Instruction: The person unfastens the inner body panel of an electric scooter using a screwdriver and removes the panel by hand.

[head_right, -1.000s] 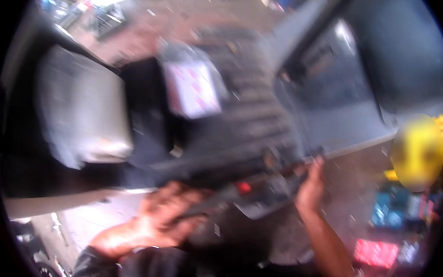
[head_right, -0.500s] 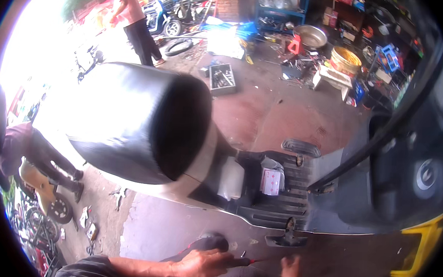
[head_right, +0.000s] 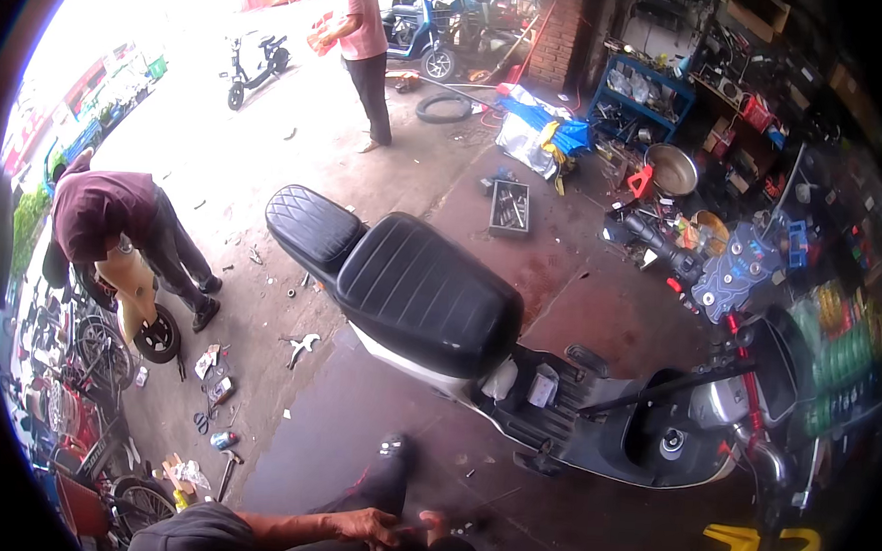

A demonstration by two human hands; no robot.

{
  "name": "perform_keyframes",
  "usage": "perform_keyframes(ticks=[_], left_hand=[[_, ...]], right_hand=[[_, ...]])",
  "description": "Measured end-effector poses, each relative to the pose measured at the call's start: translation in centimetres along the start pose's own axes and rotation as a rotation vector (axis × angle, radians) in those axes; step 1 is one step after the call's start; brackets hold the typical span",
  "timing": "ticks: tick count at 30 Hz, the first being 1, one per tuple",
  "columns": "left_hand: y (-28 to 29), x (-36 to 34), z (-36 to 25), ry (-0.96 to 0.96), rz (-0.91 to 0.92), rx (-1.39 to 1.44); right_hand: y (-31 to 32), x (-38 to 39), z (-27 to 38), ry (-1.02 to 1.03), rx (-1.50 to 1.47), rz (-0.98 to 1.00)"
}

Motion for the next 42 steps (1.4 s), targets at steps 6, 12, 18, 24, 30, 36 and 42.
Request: perform_keyframes(ticks=[6,12,18,24,30,36,42], left_hand=[[2.6,2.1,-0.9,-0.379,0.021,-0.235],[7.8,6.4,-1.2,-0.377,-0.638,-0.72],[7.2,14.2,-3.7,0.21,-0.743,-0.343],[10.9,12.4,8.0,0.402,-0.969,-0.277],[12.5,11.9,15.3,0.457,-1.146,-0.175],[13.5,9.8,14.0,0.415,-1.069,-0.078],[12.3,8.6,8.9,0.353,-1.018,-0.293]], right_hand=[[0.3,0.7,-3.2,-0.113,-0.06,0.068],[-1.3,-3.4,-5.6,-0.067,-0.167,0.011],[-0.9,-8.6,-3.9,-0.424,-0.546,-0.044],[0.5,-10.7,-3.6,-0.338,-0.584,-0.084],[1.3,-8.4,-7.7,-0.443,-0.371,-0.109],[2.1,-5.1,-10.8,-0.529,-0.316,-0.082],[2.8,-7.5,-7.6,-0.453,-0.377,-0.069]])
Point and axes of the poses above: each hand's wrist, its own x-axis away from the middle knuckle, its own y-axis out of the back of the hand, z = x × y, the point moved 4 cm from there along -x, towards the middle knuckle, and after that the axes turned 12 degrees about -x, right-handed, at the moved point
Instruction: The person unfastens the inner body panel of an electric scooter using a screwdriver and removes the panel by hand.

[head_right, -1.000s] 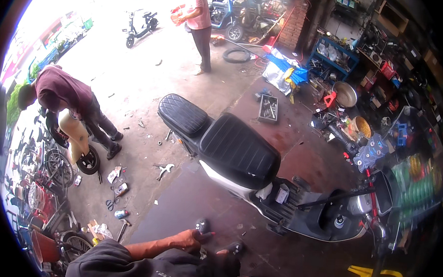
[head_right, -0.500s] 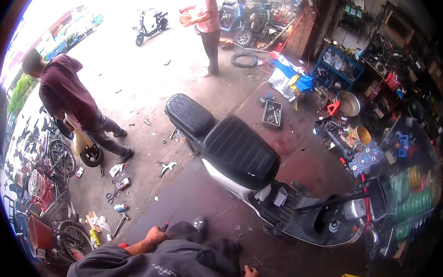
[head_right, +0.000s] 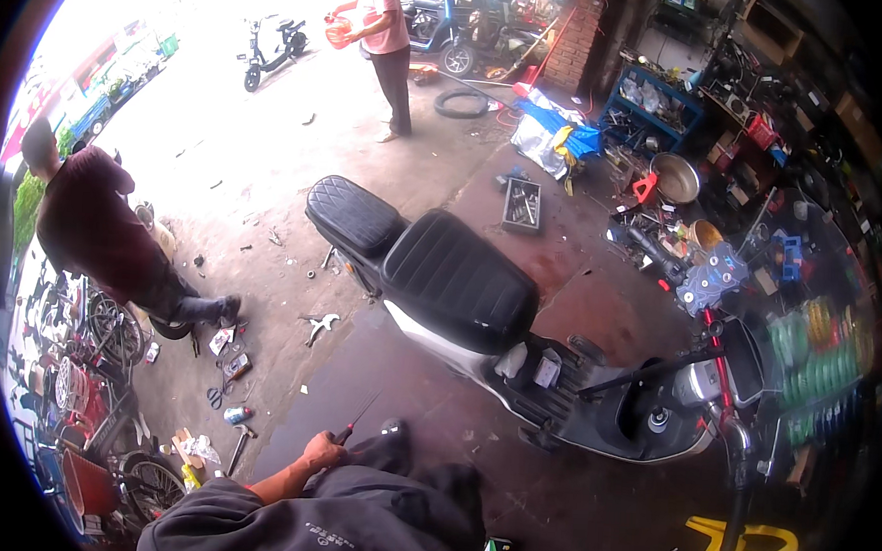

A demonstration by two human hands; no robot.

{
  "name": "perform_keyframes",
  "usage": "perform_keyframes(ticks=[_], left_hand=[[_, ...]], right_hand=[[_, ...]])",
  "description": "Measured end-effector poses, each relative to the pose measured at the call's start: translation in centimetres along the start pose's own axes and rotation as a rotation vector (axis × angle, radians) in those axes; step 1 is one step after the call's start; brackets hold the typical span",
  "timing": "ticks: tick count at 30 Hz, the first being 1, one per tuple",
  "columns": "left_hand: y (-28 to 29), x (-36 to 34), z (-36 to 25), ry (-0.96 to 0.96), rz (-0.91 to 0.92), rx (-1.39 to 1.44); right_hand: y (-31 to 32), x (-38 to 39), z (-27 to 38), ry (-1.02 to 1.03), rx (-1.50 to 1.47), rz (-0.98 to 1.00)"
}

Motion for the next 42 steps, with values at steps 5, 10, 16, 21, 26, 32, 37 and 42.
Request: perform_keyframes(ticks=[5,10,16,21,26,32,37,42], left_hand=[[0.8,1.2,-2.8,-0.088,0.001,-0.203],[0.5,0.0,-1.4,-0.101,-0.021,-0.189],[-0.1,-1.7,0.0,-0.103,-0.009,-0.198],[-0.3,-3.3,0.5,-0.109,-0.009,-0.153],[1.2,-2.5,-1.2,-0.112,0.108,-0.198],[0.8,-4.7,0.2,-0.11,0.063,-0.239],[1.0,-4.2,1.5,-0.092,0.056,-0.205],[1.5,-3.4,1.2,-0.068,0.072,-0.24]], right_hand=[[-0.9,-0.6,4.6,0.089,-0.08,0.031],[-1.8,-0.5,7.1,0.135,-0.086,0.059],[-1.7,0.3,6.1,0.117,-0.024,0.052],[-1.6,0.8,5.2,0.084,0.0,0.041],[-1.5,1.2,5.7,0.06,0.0,0.035],[-1.7,1.4,5.5,0.034,0.015,0.035],[-1.5,1.4,6.0,0.031,0.025,0.034],[-1.4,1.6,6.1,0.038,0.019,0.033]])
Point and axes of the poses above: each hand's wrist, its own x-axis away from the middle knuckle, its own y-axis out of the back of the hand, z = x × y, the point moved 4 cm from there along -x, towards the middle knuckle, and after that the axes turned 12 degrees about -x, right-handed, at the moved point
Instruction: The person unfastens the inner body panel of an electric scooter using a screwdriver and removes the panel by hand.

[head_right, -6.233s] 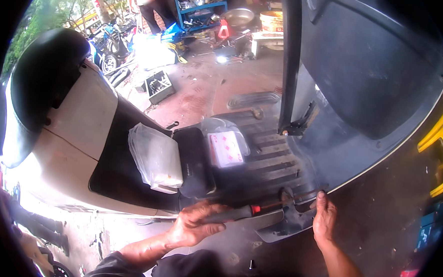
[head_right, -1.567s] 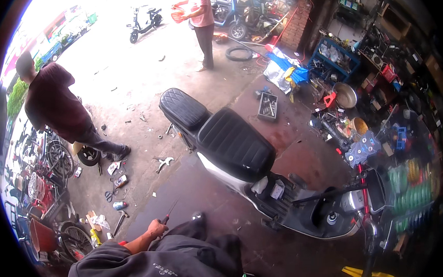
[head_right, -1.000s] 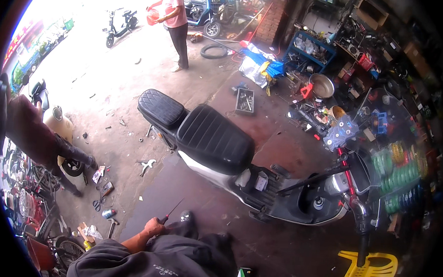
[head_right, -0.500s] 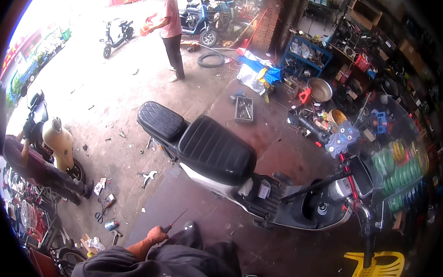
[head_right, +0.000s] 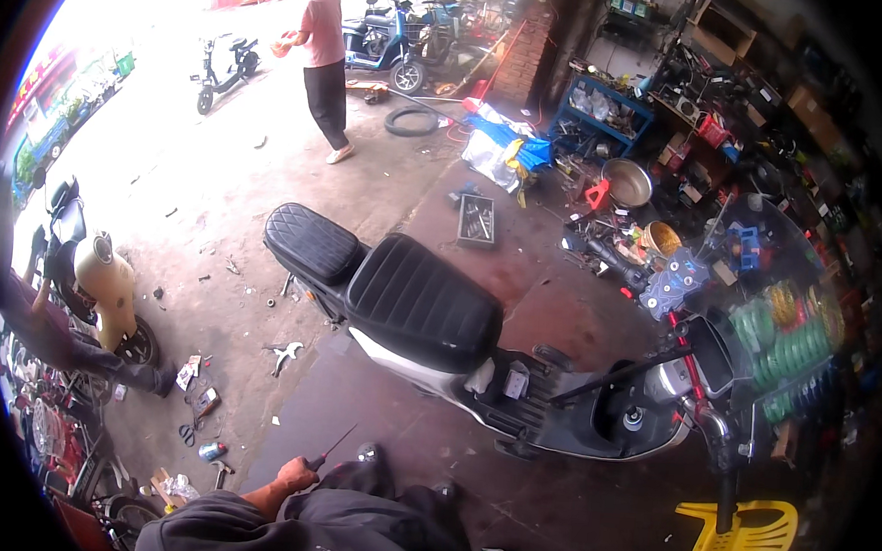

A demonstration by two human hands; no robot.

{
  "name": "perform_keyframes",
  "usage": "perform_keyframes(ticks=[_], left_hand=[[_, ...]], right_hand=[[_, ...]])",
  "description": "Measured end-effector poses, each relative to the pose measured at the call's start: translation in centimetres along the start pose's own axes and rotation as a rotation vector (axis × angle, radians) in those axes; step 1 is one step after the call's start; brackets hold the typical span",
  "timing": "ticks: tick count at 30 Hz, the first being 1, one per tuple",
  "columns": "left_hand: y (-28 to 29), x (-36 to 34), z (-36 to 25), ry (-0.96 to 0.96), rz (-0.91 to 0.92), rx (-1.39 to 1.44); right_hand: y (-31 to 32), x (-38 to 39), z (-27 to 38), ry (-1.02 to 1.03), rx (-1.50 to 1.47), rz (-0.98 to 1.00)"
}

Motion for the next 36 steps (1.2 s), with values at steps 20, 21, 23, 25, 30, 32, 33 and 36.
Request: perform_keyframes(ticks=[20,21,23,25,30,32,33,36], left_hand=[[1.8,0.6,-4.3,-0.205,-0.059,-0.098],[1.4,-1.8,-3.9,-0.188,-0.11,-0.106],[-0.1,-4.8,-2.3,-0.15,-0.137,-0.076],[1.0,-4.9,-3.5,-0.143,-0.163,-0.02],[0.8,-4.5,-5.5,-0.152,-0.231,0.099],[0.1,-5.0,-5.8,-0.124,-0.178,0.121],[-0.4,-4.9,-5.6,-0.127,-0.174,0.112],[-1.9,-3.3,-5.4,-0.155,-0.087,0.1]], right_hand=[[0.3,1.7,-0.3,-0.02,0.016,0.0],[0.2,1.5,0.0,-0.014,0.015,-0.001],[0.3,2.0,0.1,-0.012,0.031,0.005],[0.2,2.3,0.0,-0.011,0.031,0.003],[0.1,2.5,-0.4,-0.02,0.05,0.005],[0.3,2.5,-0.3,-0.029,0.058,0.01],[0.4,2.3,0.1,-0.032,0.068,0.019],[0.8,2.2,0.5,-0.031,0.082,0.034]])
Point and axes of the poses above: each hand's wrist, its own x-axis away from the middle knuckle, its own y-axis out of the back of the hand, z = x × y, the point moved 4 cm from there along -x, towards the middle knuckle, and after that the axes turned 12 degrees about -x, right-handed, at the moved point
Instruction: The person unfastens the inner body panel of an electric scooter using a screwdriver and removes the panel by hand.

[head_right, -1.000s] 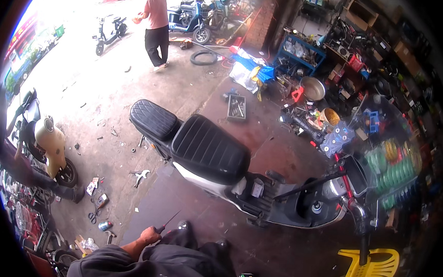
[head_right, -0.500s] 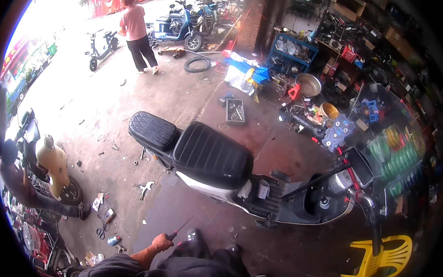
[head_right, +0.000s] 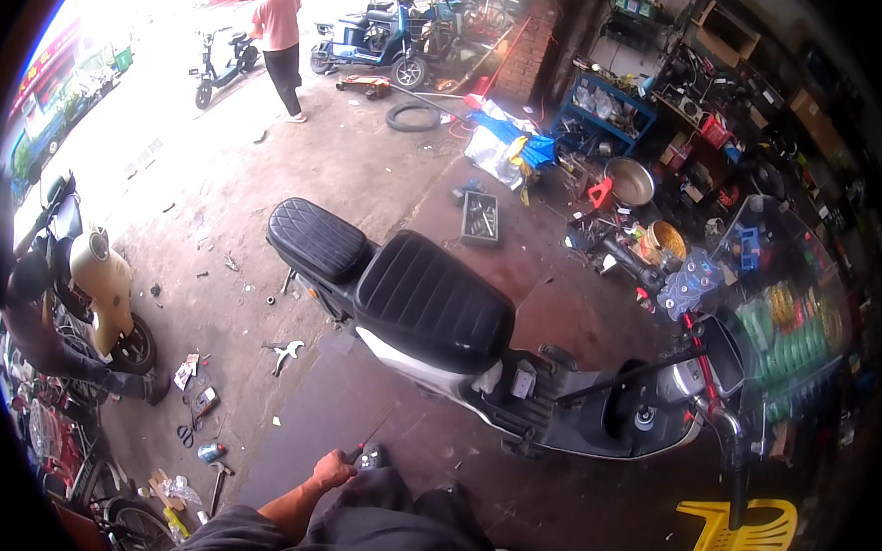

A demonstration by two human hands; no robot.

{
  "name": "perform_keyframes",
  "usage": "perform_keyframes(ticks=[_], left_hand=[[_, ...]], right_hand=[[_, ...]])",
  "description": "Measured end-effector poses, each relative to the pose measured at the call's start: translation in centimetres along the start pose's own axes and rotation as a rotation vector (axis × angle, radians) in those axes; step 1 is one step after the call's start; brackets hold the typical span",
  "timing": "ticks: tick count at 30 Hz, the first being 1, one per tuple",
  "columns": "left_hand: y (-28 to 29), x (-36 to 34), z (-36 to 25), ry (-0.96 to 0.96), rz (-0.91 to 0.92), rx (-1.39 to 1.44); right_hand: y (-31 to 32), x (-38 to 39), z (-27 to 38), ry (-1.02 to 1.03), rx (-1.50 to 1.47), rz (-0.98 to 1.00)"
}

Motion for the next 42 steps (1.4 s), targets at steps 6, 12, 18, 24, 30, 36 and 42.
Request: perform_keyframes(ticks=[6,12,18,24,30,36,42], left_hand=[[-1.3,2.5,1.1,0.01,0.026,-0.039],[1.0,4.4,-1.5,-0.126,0.053,-0.206],[6.4,6.8,-5.9,-0.385,0.072,-0.261],[7.4,5.9,-10.2,-0.598,0.068,-0.196],[6.9,5.5,-12.3,-0.693,0.103,-0.37],[3.4,6.8,-12.5,-0.465,0.176,-0.583],[0.4,9.9,-13.8,-0.458,-0.004,-0.326]], right_hand=[[0.9,1.9,-0.2,-0.022,0.007,0.058],[5.1,10.4,-2.5,-0.27,0.065,0.358],[4.0,18.7,-5.6,-0.364,0.086,0.835],[1.1,16.0,-1.8,-0.189,-0.197,-0.023],[-1.7,16.2,-3.3,0.068,-0.08,-0.201],[2.7,9.2,-11.8,0.161,0.271,0.005],[11.4,0.6,-5.1,-0.013,-0.239,-0.042]])
Point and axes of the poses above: each hand's wrist, its own x-axis away from the middle knuckle, its own y-axis out of the back of the hand, z = x × y, the point moved 4 cm from there along -x, towards the middle knuckle, and after that the axes turned 12 degrees about -x, right-handed, at the moved point
